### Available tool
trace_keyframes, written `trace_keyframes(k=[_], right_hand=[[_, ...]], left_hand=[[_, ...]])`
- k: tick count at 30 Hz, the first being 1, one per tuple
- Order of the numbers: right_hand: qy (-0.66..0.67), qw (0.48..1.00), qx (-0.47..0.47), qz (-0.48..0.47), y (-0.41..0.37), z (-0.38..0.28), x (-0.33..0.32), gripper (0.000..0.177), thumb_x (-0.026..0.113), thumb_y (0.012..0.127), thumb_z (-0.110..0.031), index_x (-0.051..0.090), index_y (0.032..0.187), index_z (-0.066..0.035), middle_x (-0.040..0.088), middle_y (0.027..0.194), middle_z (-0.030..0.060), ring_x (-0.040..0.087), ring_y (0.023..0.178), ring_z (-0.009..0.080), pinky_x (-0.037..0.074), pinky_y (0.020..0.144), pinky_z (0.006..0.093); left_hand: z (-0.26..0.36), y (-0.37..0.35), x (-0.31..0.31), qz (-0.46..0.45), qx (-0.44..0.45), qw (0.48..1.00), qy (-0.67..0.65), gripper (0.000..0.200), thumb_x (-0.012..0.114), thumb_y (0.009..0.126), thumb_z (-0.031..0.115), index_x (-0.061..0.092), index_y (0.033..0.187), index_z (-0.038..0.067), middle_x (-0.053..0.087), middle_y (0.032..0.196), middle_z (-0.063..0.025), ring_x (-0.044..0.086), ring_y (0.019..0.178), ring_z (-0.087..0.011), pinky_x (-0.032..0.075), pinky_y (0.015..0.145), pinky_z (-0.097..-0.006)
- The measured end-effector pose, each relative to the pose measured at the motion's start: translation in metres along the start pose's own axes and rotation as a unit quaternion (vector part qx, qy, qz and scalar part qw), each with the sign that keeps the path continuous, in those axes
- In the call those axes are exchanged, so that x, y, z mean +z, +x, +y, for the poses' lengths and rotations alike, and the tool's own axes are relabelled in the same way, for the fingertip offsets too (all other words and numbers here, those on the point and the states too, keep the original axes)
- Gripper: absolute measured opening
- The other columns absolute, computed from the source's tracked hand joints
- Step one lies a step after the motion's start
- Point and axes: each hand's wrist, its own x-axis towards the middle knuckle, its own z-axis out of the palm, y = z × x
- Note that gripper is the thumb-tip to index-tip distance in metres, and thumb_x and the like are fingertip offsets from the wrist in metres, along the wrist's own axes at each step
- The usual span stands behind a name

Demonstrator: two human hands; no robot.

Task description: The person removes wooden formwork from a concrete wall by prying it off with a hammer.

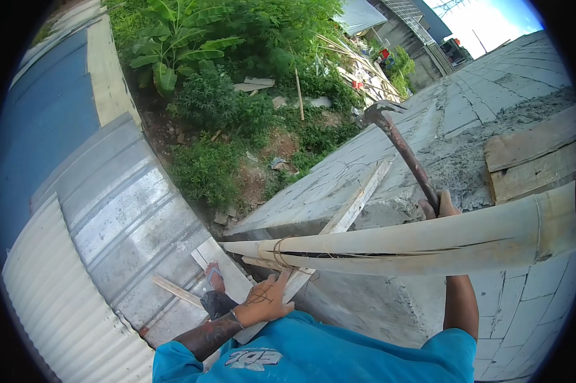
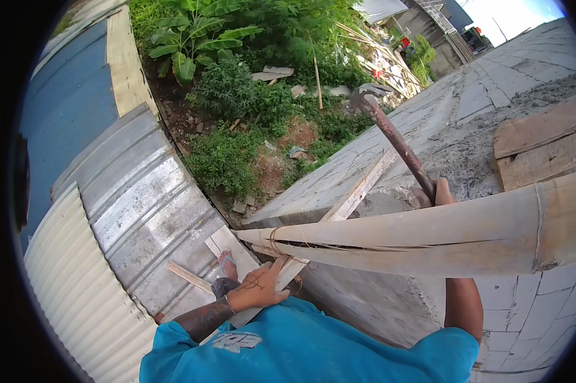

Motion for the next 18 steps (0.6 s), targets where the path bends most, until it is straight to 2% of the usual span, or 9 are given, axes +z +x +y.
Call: trace_keyframes(k=[1, 2, 4, 5, 8, 11, 14, 17, 18], right_hand=[[0.166, 0.983, -0.036, 0.066, -0.02, 0.034, 0.013, 0.028, 0.064, 0.09, -0.025, 0.056, 0.106, -0.003, 0.064, 0.081, 0.0208, 0.065, 0.076, 0.0339, 0.049, 0.07, 0.0405], [0.327, 0.933, -0.073, 0.13, -0.04, 0.075, 0.032, 0.029, 0.064, 0.09, -0.021, 0.057, 0.11, -0.001, 0.065, 0.09, 0.0223, 0.065, 0.085, 0.0332, 0.05, 0.076, 0.0395], [0.06, 0.99, -0.069, 0.107, -0.056, 0.138, 0.057, 0.029, 0.062, 0.09, -0.017, 0.057, 0.113, 0.001, 0.063, 0.103, 0.0235, 0.061, 0.097, 0.0361, 0.047, 0.085, 0.0405], [-0.077, 0.991, -0.064, 0.093, -0.056, 0.146, 0.059, 0.03, 0.062, 0.09, -0.015, 0.056, 0.115, 0.002, 0.062, 0.109, 0.0241, 0.059, 0.102, 0.0376, 0.046, 0.089, 0.041], [-0.038, 0.975, -0.078, 0.205, -0.062, 0.132, 0.062, 0.023, 0.062, 0.09, -0.014, 0.057, 0.104, 0.003, 0.06, 0.105, 0.021, 0.054, 0.099, 0.0405, 0.043, 0.085, 0.0475], [0.015, 0.966, -0.011, 0.259, -0.06, 0.14, 0.086, 0.022, 0.06, 0.092, -0.016, 0.057, 0.103, 0.003, 0.06, 0.102, 0.0204, 0.054, 0.099, 0.04, 0.042, 0.085, 0.0463], [0.058, 0.968, 0.064, 0.237, -0.063, 0.136, 0.096, 0.026, 0.061, 0.092, -0.019, 0.056, 0.103, 0.003, 0.059, 0.105, 0.0198, 0.054, 0.1, 0.0396, 0.042, 0.086, 0.0465], [0.128, 0.955, 0.066, 0.26, -0.063, 0.13, 0.108, 0.027, 0.063, 0.091, -0.019, 0.056, 0.103, 0.004, 0.057, 0.112, 0.0201, 0.053, 0.102, 0.0397, 0.041, 0.089, 0.0457], [0.119, 0.954, 0.057, 0.269, -0.063, 0.132, 0.114, 0.027, 0.063, 0.09, -0.019, 0.055, 0.104, 0.004, 0.057, 0.114, 0.02, 0.053, 0.103, 0.0397, 0.041, 0.09, 0.0457]], left_hand=[[0.003, -0.002, -0.003, 0.008, -0.005, 1.0, 0.014, 0.086, 0.07, 0.076, 0.038, 0.029, 0.143, 0.004, 0.052, 0.113, -0.0279, 0.057, 0.103, -0.043, 0.047, 0.09, -0.0458], [0.006, -0.004, -0.005, 0.017, -0.011, 0.999, 0.028, 0.087, 0.071, 0.076, 0.04, 0.03, 0.143, 0.004, 0.053, 0.113, -0.0285, 0.057, 0.104, -0.0431, 0.047, 0.091, -0.0457], [0.013, -0.009, -0.009, 0.027, -0.027, 0.999, 0.039, 0.084, 0.071, 0.077, 0.041, 0.034, 0.142, 0.004, 0.054, 0.115, -0.0277, 0.057, 0.105, -0.0425, 0.047, 0.092, -0.0458], [0.016, -0.011, -0.011, 0.032, -0.034, 0.998, 0.043, 0.082, 0.071, 0.078, 0.041, 0.036, 0.142, 0.004, 0.055, 0.116, -0.0273, 0.057, 0.106, -0.0422, 0.046, 0.093, -0.0459], [0.004, -0.008, 0.003, 0.056, 0.017, 0.995, 0.076, 0.075, 0.068, 0.082, 0.04, 0.04, 0.14, 0.003, 0.054, 0.123, -0.025, 0.057, 0.11, -0.0406, 0.045, 0.095, -0.0449], [0.0, -0.008, 0.008, 0.071, 0.025, 0.993, 0.091, 0.072, 0.066, 0.084, 0.037, 0.04, 0.139, -0.001, 0.054, 0.126, -0.0251, 0.056, 0.113, -0.041, 0.046, 0.094, -0.046], [0.003, -0.011, 0.011, 0.077, 0.021, 0.994, 0.079, 0.074, 0.067, 0.083, 0.036, 0.038, 0.141, -0.001, 0.052, 0.13, -0.0253, 0.055, 0.115, -0.0414, 0.045, 0.096, -0.0462], [0.011, -0.023, 0.019, 0.133, 0.03, 0.987, 0.091, 0.073, 0.068, 0.082, 0.036, 0.039, 0.141, 0.003, 0.055, 0.126, -0.0243, 0.055, 0.114, -0.0403, 0.044, 0.098, -0.0427], [0.013, -0.026, 0.02, 0.125, 0.003, 0.987, 0.101, 0.073, 0.068, 0.082, 0.035, 0.038, 0.141, 0.003, 0.055, 0.125, -0.0246, 0.055, 0.113, -0.0404, 0.044, 0.097, -0.0426]])
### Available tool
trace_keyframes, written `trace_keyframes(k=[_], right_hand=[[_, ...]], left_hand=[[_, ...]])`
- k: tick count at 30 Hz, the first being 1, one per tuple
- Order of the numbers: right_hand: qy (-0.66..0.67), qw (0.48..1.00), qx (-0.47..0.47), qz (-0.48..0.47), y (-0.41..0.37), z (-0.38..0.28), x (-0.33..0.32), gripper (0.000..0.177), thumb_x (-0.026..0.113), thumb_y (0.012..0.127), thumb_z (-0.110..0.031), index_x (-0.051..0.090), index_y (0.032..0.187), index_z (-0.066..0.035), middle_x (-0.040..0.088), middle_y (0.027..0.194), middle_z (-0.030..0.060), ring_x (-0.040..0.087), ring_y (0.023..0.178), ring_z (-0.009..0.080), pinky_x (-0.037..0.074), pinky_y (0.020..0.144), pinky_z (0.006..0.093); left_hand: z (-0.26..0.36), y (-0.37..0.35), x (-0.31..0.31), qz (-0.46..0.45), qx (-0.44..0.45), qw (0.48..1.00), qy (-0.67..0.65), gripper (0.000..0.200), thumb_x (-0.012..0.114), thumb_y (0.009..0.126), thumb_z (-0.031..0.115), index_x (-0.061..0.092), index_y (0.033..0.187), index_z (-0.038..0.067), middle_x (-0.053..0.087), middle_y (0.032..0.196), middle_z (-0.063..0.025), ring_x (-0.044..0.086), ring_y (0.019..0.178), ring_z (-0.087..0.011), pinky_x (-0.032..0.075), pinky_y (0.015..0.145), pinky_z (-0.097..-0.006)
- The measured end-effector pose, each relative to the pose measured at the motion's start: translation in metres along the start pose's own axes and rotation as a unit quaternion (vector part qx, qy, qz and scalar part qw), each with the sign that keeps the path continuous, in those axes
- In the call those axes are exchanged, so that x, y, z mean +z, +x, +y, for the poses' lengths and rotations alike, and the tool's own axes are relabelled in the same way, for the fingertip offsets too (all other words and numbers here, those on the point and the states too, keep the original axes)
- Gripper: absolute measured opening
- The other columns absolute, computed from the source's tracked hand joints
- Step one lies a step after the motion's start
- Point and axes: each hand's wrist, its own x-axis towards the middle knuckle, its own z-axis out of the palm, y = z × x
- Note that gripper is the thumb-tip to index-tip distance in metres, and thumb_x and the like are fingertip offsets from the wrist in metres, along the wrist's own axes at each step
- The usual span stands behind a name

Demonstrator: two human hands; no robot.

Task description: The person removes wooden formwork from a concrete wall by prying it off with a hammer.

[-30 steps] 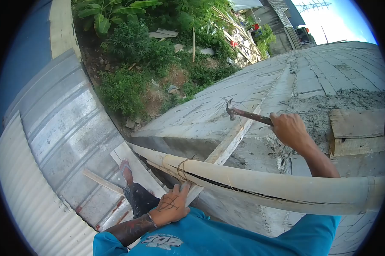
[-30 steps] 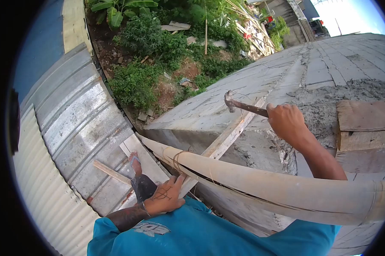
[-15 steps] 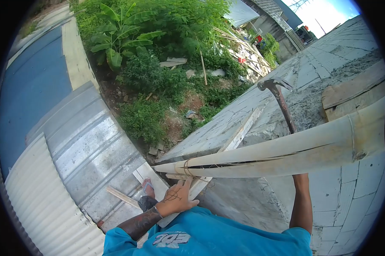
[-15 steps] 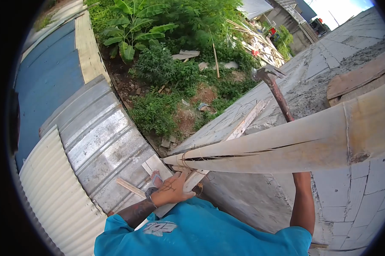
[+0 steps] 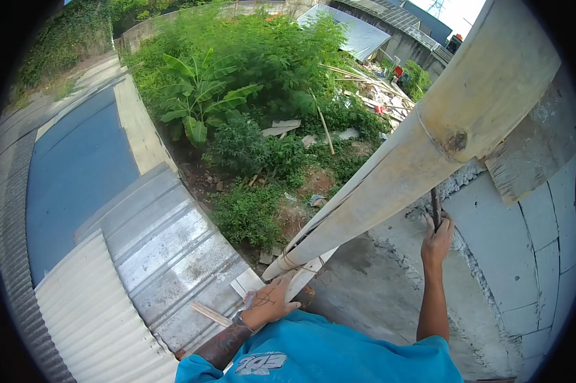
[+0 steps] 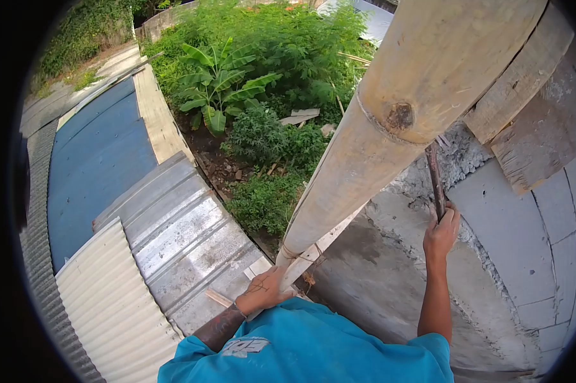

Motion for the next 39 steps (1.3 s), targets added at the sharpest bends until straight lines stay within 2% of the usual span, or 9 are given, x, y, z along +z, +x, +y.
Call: trace_keyframes(k=[5, 17, 26, 30, 32, 33, 35, 37, 39], right_hand=[[-0.048, 0.996, -0.058, 0.057, -0.014, 0.018, 0.022, 0.03, 0.067, 0.088, -0.018, 0.055, 0.105, 0.004, 0.055, 0.123, 0.0195, 0.052, 0.111, 0.0396, 0.041, 0.094, 0.046], [-0.032, 0.995, -0.046, 0.085, -0.029, 0.013, 0.031, 0.028, 0.071, 0.084, -0.016, 0.054, 0.096, 0.003, 0.051, 0.136, 0.0222, 0.052, 0.118, 0.0415, 0.041, 0.098, 0.048], [-0.014, 0.994, -0.061, 0.09, -0.034, 0.024, 0.039, 0.029, 0.068, 0.074, 0.002, 0.049, 0.096, 0.003, 0.047, 0.139, 0.0284, 0.05, 0.119, 0.0471, 0.041, 0.1, 0.0494], [0.038, 0.995, -0.053, 0.077, -0.037, 0.03, 0.04, 0.024, 0.064, 0.075, 0.004, 0.046, 0.09, 0.001, 0.046, 0.139, 0.0302, 0.048, 0.12, 0.0492, 0.041, 0.1, 0.0485], [0.051, 0.997, -0.023, 0.049, -0.039, 0.03, 0.036, 0.022, 0.063, 0.077, 0.001, 0.05, 0.094, 0.002, 0.048, 0.137, 0.03, 0.051, 0.116, 0.0484, 0.043, 0.096, 0.0495], [0.057, 0.998, -0.01, 0.034, -0.039, 0.033, 0.036, 0.021, 0.062, 0.079, -0.001, 0.052, 0.097, 0.003, 0.05, 0.135, 0.03, 0.053, 0.114, 0.048, 0.044, 0.095, 0.05], [-0.022, 0.983, -0.173, 0.062, -0.044, 0.06, 0.041, 0.032, 0.062, 0.089, -0.017, 0.057, 0.115, 0.002, 0.065, 0.104, 0.0228, 0.062, 0.088, 0.0393, 0.048, 0.073, 0.0436], [-0.044, 0.975, -0.206, 0.064, -0.046, 0.065, 0.04, 0.032, 0.061, 0.089, -0.017, 0.057, 0.115, 0.002, 0.065, 0.107, 0.0237, 0.063, 0.09, 0.0396, 0.049, 0.074, 0.0435], [-0.03, 0.99, -0.126, 0.051, -0.047, 0.054, 0.038, 0.032, 0.06, 0.09, -0.017, 0.057, 0.115, 0.002, 0.064, 0.11, 0.0247, 0.063, 0.091, 0.0399, 0.049, 0.075, 0.0434]], left_hand=[[-0.005, -0.002, 0.008, -0.031, -0.054, 0.998, 0.028, 0.072, 0.067, 0.082, 0.031, 0.035, 0.142, 0.005, 0.057, 0.12, -0.0267, 0.057, 0.11, -0.041, 0.046, 0.095, -0.0431], [0.002, 0.0, 0.001, -0.015, -0.023, 1.0, -0.003, 0.067, 0.067, 0.082, 0.027, 0.038, 0.138, 0.003, 0.057, 0.117, -0.0268, 0.058, 0.104, -0.0428, 0.048, 0.088, -0.0469], [-0.002, 0.0, 0.004, -0.018, -0.024, 0.999, 0.028, 0.071, 0.066, 0.082, 0.027, 0.035, 0.141, 0.004, 0.058, 0.115, -0.0271, 0.06, 0.103, -0.0429, 0.049, 0.089, -0.0432], [-0.007, -0.001, 0.009, -0.004, -0.021, 1.0, 0.021, 0.073, 0.067, 0.081, 0.028, 0.034, 0.143, 0.008, 0.055, 0.116, -0.0213, 0.058, 0.103, -0.0415, 0.048, 0.088, -0.0463], [0.002, -0.003, 0.0, 0.002, -0.022, 1.0, 0.012, 0.073, 0.067, 0.081, 0.027, 0.033, 0.144, 0.009, 0.054, 0.115, -0.0197, 0.058, 0.102, -0.0402, 0.049, 0.087, -0.0454], [0.004, -0.003, -0.003, -0.007, -0.025, 1.0, 0.001, 0.073, 0.066, 0.082, 0.029, 0.033, 0.144, 0.008, 0.055, 0.116, -0.0201, 0.056, 0.105, -0.0407, 0.041, 0.092, -0.0516], [0.004, -0.003, -0.008, -0.028, -0.035, 0.999, -0.02, 0.073, 0.065, 0.084, 0.034, 0.034, 0.143, 0.006, 0.056, 0.118, -0.0209, 0.053, 0.111, -0.0417, 0.026, 0.103, -0.0642], [0.001, -0.003, -0.008, -0.031, -0.032, 0.997, -0.059, 0.072, 0.066, 0.084, 0.031, 0.033, 0.144, 0.008, 0.054, 0.114, -0.0218, 0.055, 0.105, -0.0413, 0.039, 0.097, -0.0549], [-0.003, -0.001, -0.006, -0.038, -0.032, 0.995, -0.085, 0.072, 0.066, 0.084, 0.029, 0.033, 0.144, 0.008, 0.053, 0.114, -0.0225, 0.056, 0.104, -0.0405, 0.045, 0.092, -0.0493]])
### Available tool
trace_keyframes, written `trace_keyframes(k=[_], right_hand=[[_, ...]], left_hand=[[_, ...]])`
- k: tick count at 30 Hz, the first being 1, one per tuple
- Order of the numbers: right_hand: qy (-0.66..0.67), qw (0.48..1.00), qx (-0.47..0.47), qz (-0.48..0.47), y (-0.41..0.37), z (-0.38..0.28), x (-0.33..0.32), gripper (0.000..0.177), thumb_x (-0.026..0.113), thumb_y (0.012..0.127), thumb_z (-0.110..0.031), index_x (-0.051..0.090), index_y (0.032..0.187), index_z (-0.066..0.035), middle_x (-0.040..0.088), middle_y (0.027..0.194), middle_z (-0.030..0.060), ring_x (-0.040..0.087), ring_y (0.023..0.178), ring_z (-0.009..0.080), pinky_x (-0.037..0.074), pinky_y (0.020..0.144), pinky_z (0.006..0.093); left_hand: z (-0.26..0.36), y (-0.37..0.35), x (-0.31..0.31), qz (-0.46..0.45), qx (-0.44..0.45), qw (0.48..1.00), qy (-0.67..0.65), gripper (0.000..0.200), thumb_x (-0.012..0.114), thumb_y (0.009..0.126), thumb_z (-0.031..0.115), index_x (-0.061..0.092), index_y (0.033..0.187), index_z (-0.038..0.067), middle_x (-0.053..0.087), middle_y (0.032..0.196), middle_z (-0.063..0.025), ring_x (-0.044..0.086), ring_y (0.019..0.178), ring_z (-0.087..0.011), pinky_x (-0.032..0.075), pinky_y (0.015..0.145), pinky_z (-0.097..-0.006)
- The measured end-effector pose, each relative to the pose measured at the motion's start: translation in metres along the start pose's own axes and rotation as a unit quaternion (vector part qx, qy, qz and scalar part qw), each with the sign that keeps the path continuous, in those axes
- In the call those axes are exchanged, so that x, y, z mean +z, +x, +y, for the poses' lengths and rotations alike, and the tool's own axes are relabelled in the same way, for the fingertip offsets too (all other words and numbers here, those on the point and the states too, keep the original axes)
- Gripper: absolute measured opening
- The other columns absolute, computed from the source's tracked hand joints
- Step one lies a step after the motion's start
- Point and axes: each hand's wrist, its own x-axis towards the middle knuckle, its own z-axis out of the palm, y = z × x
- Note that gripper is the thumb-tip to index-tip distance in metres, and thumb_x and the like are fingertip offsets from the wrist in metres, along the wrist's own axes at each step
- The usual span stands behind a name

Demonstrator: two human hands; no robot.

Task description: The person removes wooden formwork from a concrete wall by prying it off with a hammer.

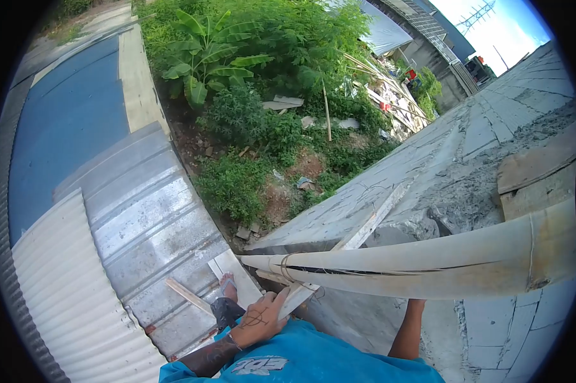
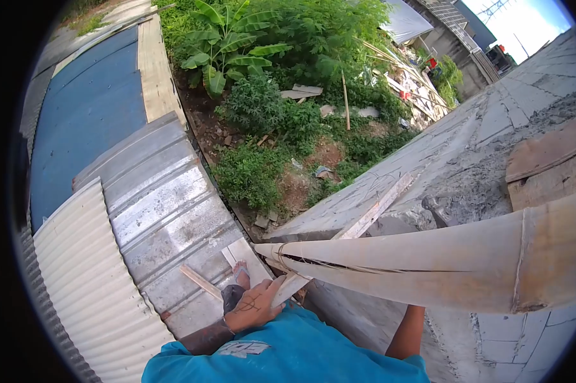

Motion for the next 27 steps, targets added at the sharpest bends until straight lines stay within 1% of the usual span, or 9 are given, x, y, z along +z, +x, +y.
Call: trace_keyframes(k=[3, 4, 8, 11, 17, 20, 23, 26, 27], right_hand=[[0.005, 0.99, 0.137, -0.016, 0.012, -0.028, -0.012, 0.032, 0.06, 0.09, -0.017, 0.058, 0.114, 0.003, 0.062, 0.114, 0.0262, 0.064, 0.093, 0.0404, 0.05, 0.077, 0.0432], [-0.004, 0.986, 0.168, -0.023, 0.02, -0.037, -0.016, 0.032, 0.059, 0.09, -0.017, 0.058, 0.114, 0.003, 0.062, 0.116, 0.0267, 0.064, 0.094, 0.0406, 0.051, 0.077, 0.0432], [-0.046, 0.967, 0.245, -0.053, 0.04, -0.055, -0.019, 0.032, 0.058, 0.09, -0.017, 0.058, 0.114, 0.004, 0.06, 0.122, 0.0287, 0.065, 0.097, 0.0412, 0.052, 0.08, 0.043], [-0.031, 0.986, 0.163, -0.001, 0.028, -0.028, -0.005, 0.037, 0.058, 0.093, -0.026, 0.059, 0.112, 0.005, 0.06, 0.124, 0.0276, 0.066, 0.1, 0.0386, 0.052, 0.079, 0.0392], [-0.09, 0.993, 0.077, 0.016, 0.015, -0.003, 0.002, 0.055, 0.056, 0.096, -0.044, 0.057, 0.117, 0.007, 0.062, 0.122, 0.0261, 0.066, 0.102, 0.0369, 0.051, 0.083, 0.0392], [-0.067, 0.99, 0.125, -0.002, 0.012, -0.002, -0.003, 0.06, 0.053, 0.096, -0.049, 0.058, 0.115, 0.007, 0.062, 0.119, 0.0261, 0.065, 0.105, 0.0356, 0.051, 0.084, 0.0387], [-0.008, 0.993, 0.113, 0.025, 0.026, -0.025, 0.0, 0.064, 0.049, 0.097, -0.051, 0.057, 0.12, 0.008, 0.064, 0.116, 0.0237, 0.065, 0.105, 0.0337, 0.05, 0.083, 0.0382], [0.022, 0.996, 0.083, 0.033, 0.025, -0.018, 0.005, 0.055, 0.046, 0.102, -0.036, 0.048, 0.135, 0.008, 0.061, 0.127, 0.0206, 0.061, 0.115, 0.0288, 0.047, 0.095, 0.0371], [0.011, 0.996, 0.077, 0.046, 0.025, -0.017, 0.007, 0.057, 0.046, 0.101, -0.04, 0.05, 0.133, 0.008, 0.062, 0.122, 0.0201, 0.063, 0.109, 0.0296, 0.048, 0.091, 0.0374]], left_hand=[[0.002, 0.003, -0.005, -0.005, 0.003, 1.0, 0.01, 0.072, 0.067, 0.083, 0.026, 0.033, 0.144, 0.007, 0.052, 0.112, -0.023, 0.057, 0.102, -0.0387, 0.05, 0.085, -0.043], [0.001, 0.005, -0.006, -0.006, 0.005, 1.0, 0.006, 0.072, 0.067, 0.083, 0.026, 0.033, 0.144, 0.006, 0.051, 0.112, -0.0227, 0.057, 0.102, -0.0387, 0.05, 0.085, -0.0434], [0.001, 0.009, -0.01, -0.031, -0.002, 1.0, -0.003, 0.074, 0.069, 0.082, 0.026, 0.033, 0.143, 0.005, 0.051, 0.113, -0.0218, 0.057, 0.102, -0.0385, 0.049, 0.087, -0.0438], [-0.002, 0.013, -0.009, -0.024, 0.011, 1.0, -0.002, 0.075, 0.07, 0.081, 0.025, 0.033, 0.144, 0.004, 0.05, 0.114, -0.0216, 0.055, 0.104, -0.0383, 0.049, 0.088, -0.0431], [-0.002, 0.017, -0.01, -0.036, 0.007, 0.999, -0.01, 0.078, 0.072, 0.08, 0.024, 0.032, 0.144, 0.002, 0.048, 0.117, -0.0222, 0.053, 0.107, -0.0388, 0.049, 0.089, -0.0431], [-0.002, 0.017, -0.01, -0.03, 0.013, 0.999, -0.019, 0.078, 0.072, 0.079, 0.023, 0.033, 0.143, 0.001, 0.047, 0.117, -0.0226, 0.053, 0.106, -0.0392, 0.048, 0.09, -0.0432], [-0.001, 0.019, -0.012, -0.032, 0.01, 0.999, -0.02, 0.077, 0.072, 0.08, 0.023, 0.033, 0.142, 0.0, 0.047, 0.117, -0.0231, 0.053, 0.105, -0.0393, 0.047, 0.09, -0.0431], [-0.001, 0.02, -0.013, -0.04, 0.001, 0.999, -0.031, 0.076, 0.072, 0.08, 0.022, 0.034, 0.141, 0.0, 0.047, 0.118, -0.0235, 0.053, 0.107, -0.0389, 0.047, 0.092, -0.0431], [-0.002, 0.02, -0.013, -0.041, 0.002, 0.999, -0.033, 0.076, 0.072, 0.08, 0.022, 0.034, 0.141, 0.0, 0.047, 0.119, -0.0239, 0.053, 0.107, -0.0389, 0.047, 0.093, -0.043]])
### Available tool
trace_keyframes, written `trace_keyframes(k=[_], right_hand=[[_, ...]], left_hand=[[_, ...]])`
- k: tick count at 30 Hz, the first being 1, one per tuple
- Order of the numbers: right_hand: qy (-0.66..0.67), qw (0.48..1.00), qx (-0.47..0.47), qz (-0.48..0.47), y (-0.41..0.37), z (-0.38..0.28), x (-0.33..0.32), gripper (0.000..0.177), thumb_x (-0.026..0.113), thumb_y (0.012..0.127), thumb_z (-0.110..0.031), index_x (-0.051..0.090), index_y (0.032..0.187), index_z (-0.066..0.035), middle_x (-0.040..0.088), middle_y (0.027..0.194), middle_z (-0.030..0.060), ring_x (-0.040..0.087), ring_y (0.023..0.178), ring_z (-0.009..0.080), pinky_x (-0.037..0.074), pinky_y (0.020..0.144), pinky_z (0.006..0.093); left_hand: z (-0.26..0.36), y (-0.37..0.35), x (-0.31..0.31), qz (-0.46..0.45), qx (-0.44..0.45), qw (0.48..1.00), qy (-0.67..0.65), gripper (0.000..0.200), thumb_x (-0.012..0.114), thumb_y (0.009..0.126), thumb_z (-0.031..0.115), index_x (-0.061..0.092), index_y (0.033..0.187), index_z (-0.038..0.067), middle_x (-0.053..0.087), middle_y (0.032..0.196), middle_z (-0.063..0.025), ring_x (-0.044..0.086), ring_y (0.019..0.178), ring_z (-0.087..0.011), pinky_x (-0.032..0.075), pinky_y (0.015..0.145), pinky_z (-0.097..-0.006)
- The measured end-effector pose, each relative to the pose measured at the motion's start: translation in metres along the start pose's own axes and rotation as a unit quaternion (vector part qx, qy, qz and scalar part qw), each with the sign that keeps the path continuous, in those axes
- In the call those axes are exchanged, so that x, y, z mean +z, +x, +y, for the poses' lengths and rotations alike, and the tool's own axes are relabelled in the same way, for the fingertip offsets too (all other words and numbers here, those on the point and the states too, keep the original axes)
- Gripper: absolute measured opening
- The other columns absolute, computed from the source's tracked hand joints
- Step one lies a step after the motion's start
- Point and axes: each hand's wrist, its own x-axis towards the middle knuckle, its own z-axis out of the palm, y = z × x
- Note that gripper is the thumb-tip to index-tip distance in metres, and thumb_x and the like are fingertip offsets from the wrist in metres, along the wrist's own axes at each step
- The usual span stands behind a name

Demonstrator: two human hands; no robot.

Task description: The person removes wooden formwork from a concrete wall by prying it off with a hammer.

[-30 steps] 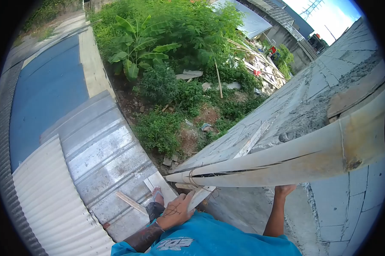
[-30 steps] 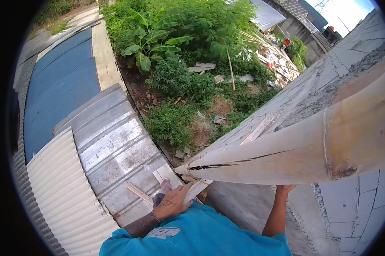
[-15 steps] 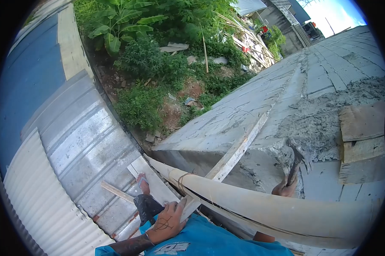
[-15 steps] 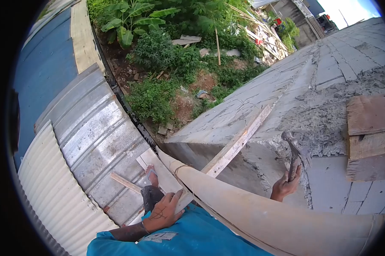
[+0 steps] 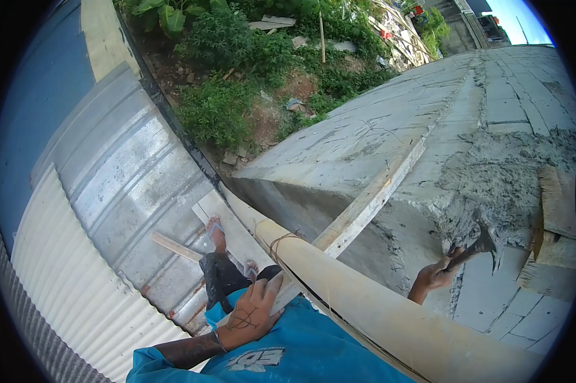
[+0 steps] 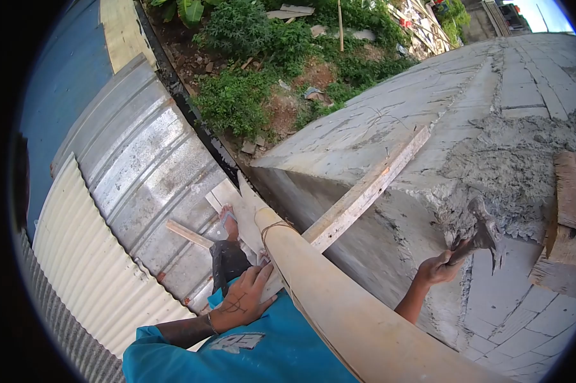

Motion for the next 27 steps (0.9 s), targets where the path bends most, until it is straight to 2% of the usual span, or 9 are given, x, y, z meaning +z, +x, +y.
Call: trace_keyframes(k=[2, 9, 12, 18, 24, 27], right_hand=[[-0.016, 0.999, -0.012, 0.028, 0.007, -0.014, 0.005, 0.063, 0.045, 0.1, -0.048, 0.055, 0.127, 0.008, 0.066, 0.113, 0.019, 0.066, 0.098, 0.0312, 0.049, 0.081, 0.038], [-0.109, 0.994, -0.023, -0.014, 0.0, -0.003, -0.005, 0.061, 0.044, 0.1, -0.049, 0.059, 0.121, 0.007, 0.067, 0.11, 0.0188, 0.066, 0.095, 0.0329, 0.049, 0.078, 0.0389], [-0.113, 0.993, -0.017, -0.029, -0.004, 0.008, -0.008, 0.062, 0.044, 0.1, -0.048, 0.057, 0.124, 0.008, 0.065, 0.114, 0.0205, 0.065, 0.102, 0.0332, 0.05, 0.084, 0.039], [-0.03, 0.999, -0.005, -0.011, 0.0, 0.003, -0.001, 0.061, 0.045, 0.101, -0.043, 0.054, 0.129, 0.01, 0.06, 0.126, 0.0244, 0.059, 0.118, 0.0324, 0.046, 0.098, 0.0393], [-0.103, 0.994, 0.001, -0.03, -0.003, 0.001, -0.006, 0.057, 0.046, 0.101, -0.041, 0.056, 0.125, 0.01, 0.064, 0.119, 0.0242, 0.064, 0.107, 0.0348, 0.049, 0.088, 0.0393], [-0.105, 0.994, -0.013, -0.037, -0.006, 0.01, -0.009, 0.042, 0.046, 0.101, -0.025, 0.056, 0.128, 0.007, 0.064, 0.121, 0.0203, 0.064, 0.108, 0.029, 0.048, 0.091, 0.0351]], left_hand=[[-0.002, 0.0, 0.001, -0.001, 0.001, 1.0, 0.0, 0.076, 0.072, 0.08, 0.022, 0.034, 0.141, 0.0, 0.047, 0.122, -0.0245, 0.053, 0.109, -0.0388, 0.046, 0.094, -0.0428], [-0.005, 0.0, 0.004, -0.002, -0.009, 1.0, 0.011, 0.077, 0.074, 0.078, 0.023, 0.035, 0.141, 0.001, 0.046, 0.127, -0.0252, 0.052, 0.113, -0.0384, 0.046, 0.095, -0.0426], [-0.007, -0.001, 0.007, 0.002, -0.003, 1.0, 0.023, 0.078, 0.075, 0.077, 0.023, 0.036, 0.14, 0.001, 0.047, 0.126, -0.0247, 0.052, 0.113, -0.0381, 0.047, 0.095, -0.0427], [-0.006, -0.001, 0.006, 0.003, -0.001, 1.0, 0.023, 0.079, 0.076, 0.075, 0.022, 0.036, 0.14, 0.001, 0.047, 0.124, -0.0238, 0.052, 0.113, -0.0377, 0.047, 0.095, -0.0424], [-0.005, -0.001, 0.006, 0.003, -0.009, 1.0, 0.019, 0.079, 0.077, 0.074, 0.022, 0.038, 0.139, 0.002, 0.047, 0.122, -0.0221, 0.052, 0.112, -0.0366, 0.047, 0.094, -0.0423], [-0.004, 0.0, 0.006, 0.007, -0.012, 1.0, 0.02, 0.079, 0.077, 0.074, 0.022, 0.038, 0.139, 0.002, 0.047, 0.121, -0.0214, 0.053, 0.111, -0.0361, 0.047, 0.094, -0.0423]])
